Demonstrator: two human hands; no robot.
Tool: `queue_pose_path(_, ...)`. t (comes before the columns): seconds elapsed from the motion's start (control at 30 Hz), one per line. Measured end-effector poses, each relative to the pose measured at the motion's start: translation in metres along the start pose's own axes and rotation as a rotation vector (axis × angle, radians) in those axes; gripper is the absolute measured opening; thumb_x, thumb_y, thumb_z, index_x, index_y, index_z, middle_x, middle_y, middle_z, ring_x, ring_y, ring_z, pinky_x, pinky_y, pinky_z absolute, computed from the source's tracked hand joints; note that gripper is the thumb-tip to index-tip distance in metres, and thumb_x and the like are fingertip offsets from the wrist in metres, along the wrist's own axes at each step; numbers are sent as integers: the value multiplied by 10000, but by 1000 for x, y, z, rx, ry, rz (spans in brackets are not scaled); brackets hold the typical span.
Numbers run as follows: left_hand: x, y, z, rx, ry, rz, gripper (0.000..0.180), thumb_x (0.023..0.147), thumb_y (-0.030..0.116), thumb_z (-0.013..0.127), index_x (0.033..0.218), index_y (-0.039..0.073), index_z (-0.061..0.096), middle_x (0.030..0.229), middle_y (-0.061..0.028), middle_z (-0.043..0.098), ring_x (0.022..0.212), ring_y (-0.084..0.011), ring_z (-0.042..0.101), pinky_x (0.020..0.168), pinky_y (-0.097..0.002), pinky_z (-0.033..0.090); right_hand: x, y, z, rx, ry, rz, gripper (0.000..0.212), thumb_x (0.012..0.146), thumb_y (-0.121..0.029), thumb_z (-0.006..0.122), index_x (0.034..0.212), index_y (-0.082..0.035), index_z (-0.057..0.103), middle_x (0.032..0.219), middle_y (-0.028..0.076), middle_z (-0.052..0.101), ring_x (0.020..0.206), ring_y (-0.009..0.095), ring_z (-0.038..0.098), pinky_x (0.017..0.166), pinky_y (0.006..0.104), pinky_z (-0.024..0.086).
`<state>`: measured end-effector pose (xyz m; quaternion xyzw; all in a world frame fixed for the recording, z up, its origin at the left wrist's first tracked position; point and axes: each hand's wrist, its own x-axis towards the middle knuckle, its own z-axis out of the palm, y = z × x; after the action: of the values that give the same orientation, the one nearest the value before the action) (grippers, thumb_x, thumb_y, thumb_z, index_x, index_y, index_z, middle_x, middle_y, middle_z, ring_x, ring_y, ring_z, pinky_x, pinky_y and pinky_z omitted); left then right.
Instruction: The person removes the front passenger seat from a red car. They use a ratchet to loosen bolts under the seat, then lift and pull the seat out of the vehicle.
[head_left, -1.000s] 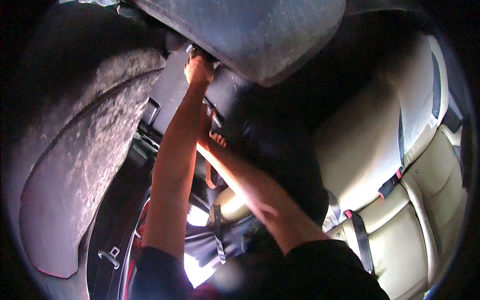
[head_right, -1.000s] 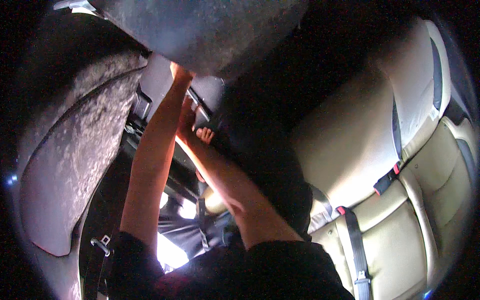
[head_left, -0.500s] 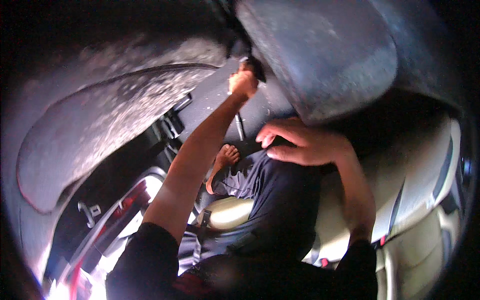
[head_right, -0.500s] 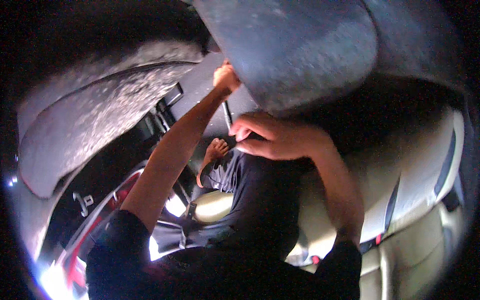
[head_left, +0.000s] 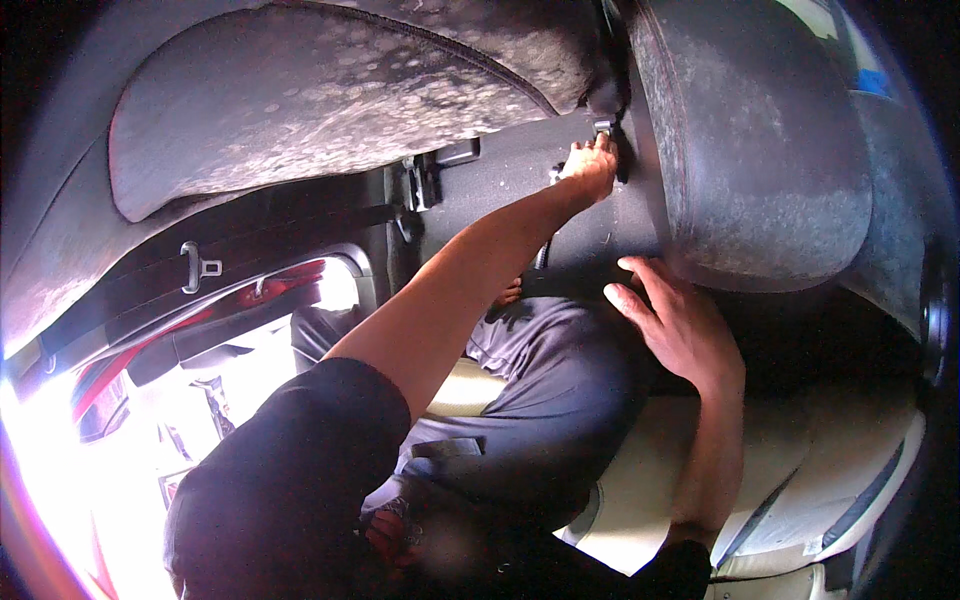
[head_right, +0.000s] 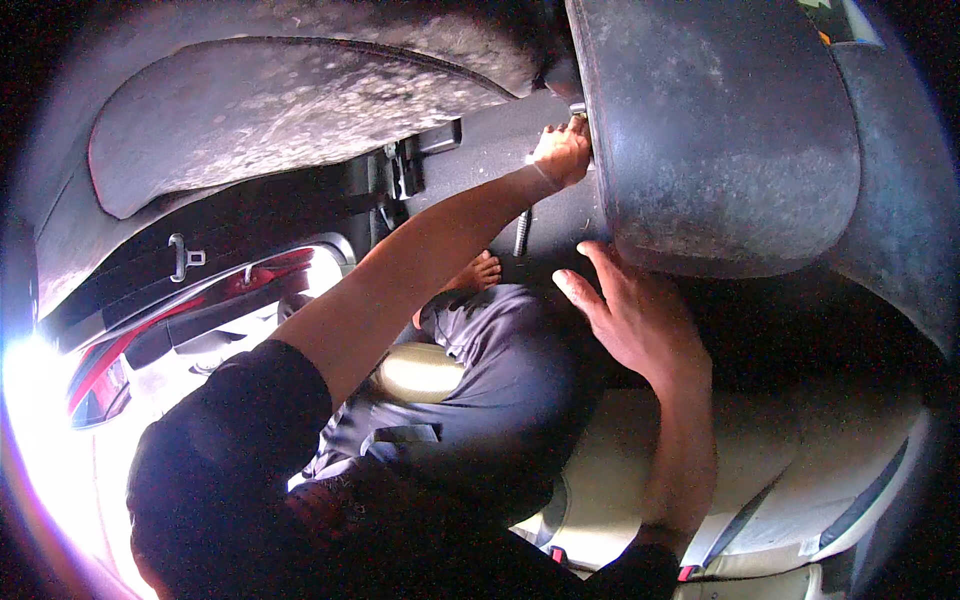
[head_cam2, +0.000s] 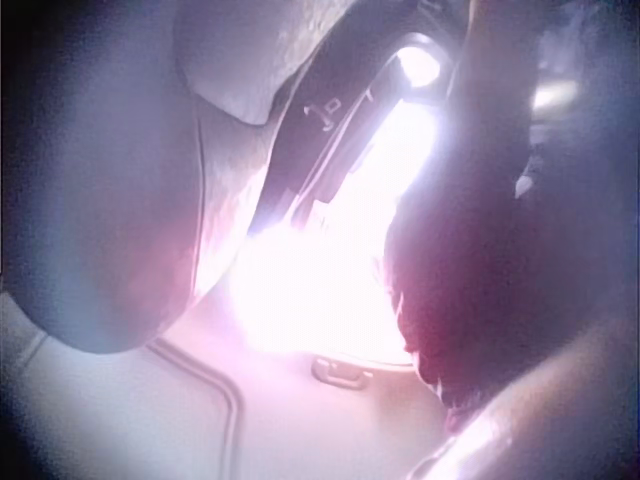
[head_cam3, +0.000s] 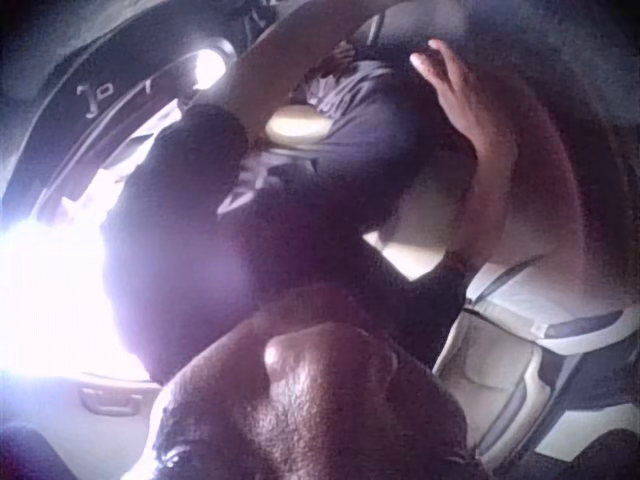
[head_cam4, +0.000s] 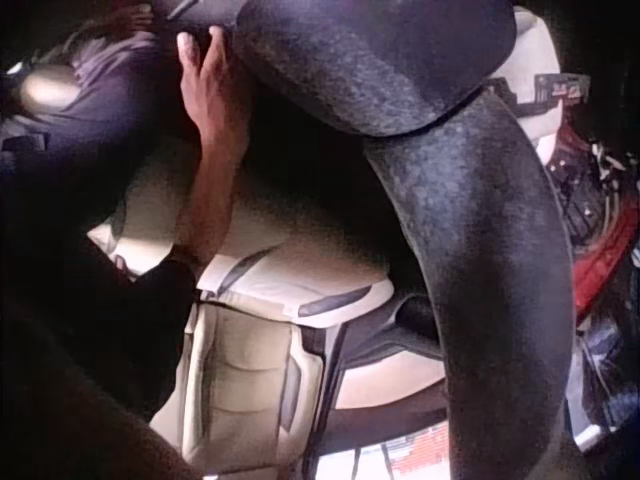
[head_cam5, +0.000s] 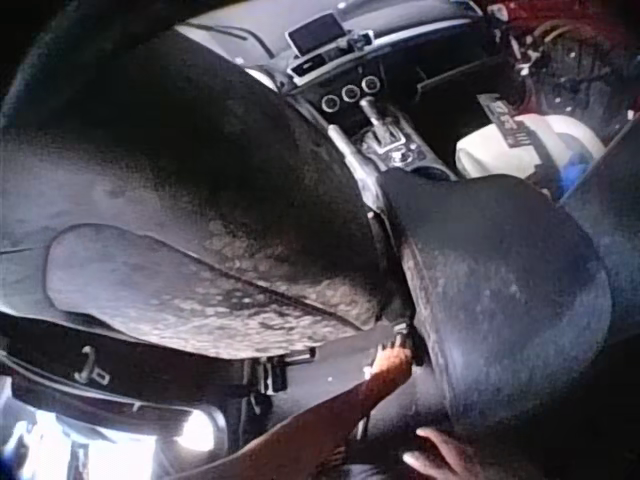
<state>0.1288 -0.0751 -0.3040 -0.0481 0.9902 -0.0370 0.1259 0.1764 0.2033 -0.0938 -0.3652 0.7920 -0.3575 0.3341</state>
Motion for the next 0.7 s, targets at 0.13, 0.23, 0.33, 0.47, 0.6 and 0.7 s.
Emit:
queue_pose_path(0.13, 6, -3, 4, -121, 24, 57, 386, 906, 138, 556, 1267, 4, 590, 1324, -196, 548, 1173, -346, 612, 975, -573, 472, -2, 7, 1, -15, 9, -15, 558, 1025, -494, 493, 1318, -24, 571, 1246, 242, 633, 1147, 420, 609, 988, 496, 475)
queue_pose_path(0.23, 6, -5, 14, 98, 103, 66, 321, 898, 154, 566, 1176, -4, 592, 1271, -203, 569, 1111, -365, 641, 901, -565, 502, -1, 0, -5, -19, -18, 4, 562, 1026, -491, 491, 1324, -20, 565, 1252, 245, 626, 1163, 420, 599, 996, 500, 469)
queue_pose_path(0.33, 6, -6, 21, 93, 129, 27, 346, 905, 178, 569, 1202, 2, 574, 1289, -201, 550, 1070, -351, 647, 886, -549, 505, 2, 7, 1, -60, 11, -57, 566, 1027, -491, 487, 1331, -19, 560, 1268, 245, 618, 1185, 417, 586, 1010, 500, 459)
queue_pose_path(0.47, 6, 7, 8, 39, -16, 5, 438, 934, 150, 519, 1339, -18, 518, 1364, -217, 515, 1203, -342, 584, 994, -556, 447, 3, 8, -5, -74, -43, 12, 574, 1024, -509, 481, 1356, -45, 544, 1300, 221, 612, 1205, 404, 581, 1023, 486, 453)
queue_pose_path(0.6, 3, 6, 0, -84, 2, -6, 399, 913, 154, 552, 1280, -3, 555, 1333, -193, 535, 1195, -338, 588, 997, -570, 439, 2, 14, 1, -73, -22, 11, 578, 1020, -528, 479, 1394, -89, 517, 1319, 185, 616, 1204, 384, 596, 1018, 461, 460)
queue_pose_path(0.7, 3, -4, 3, -21, 10, 46, 366, 898, 160, 574, 1230, 4, 586, 1304, -180, 555, 1193, -335, 591, 998, -581, 432, 2, 6, -3, -36, -47, 26, 585, 1020, -521, 479, 1381, -63, 522, 1320, 213, 604, 1221, 403, 577, 1023, 479, 462)
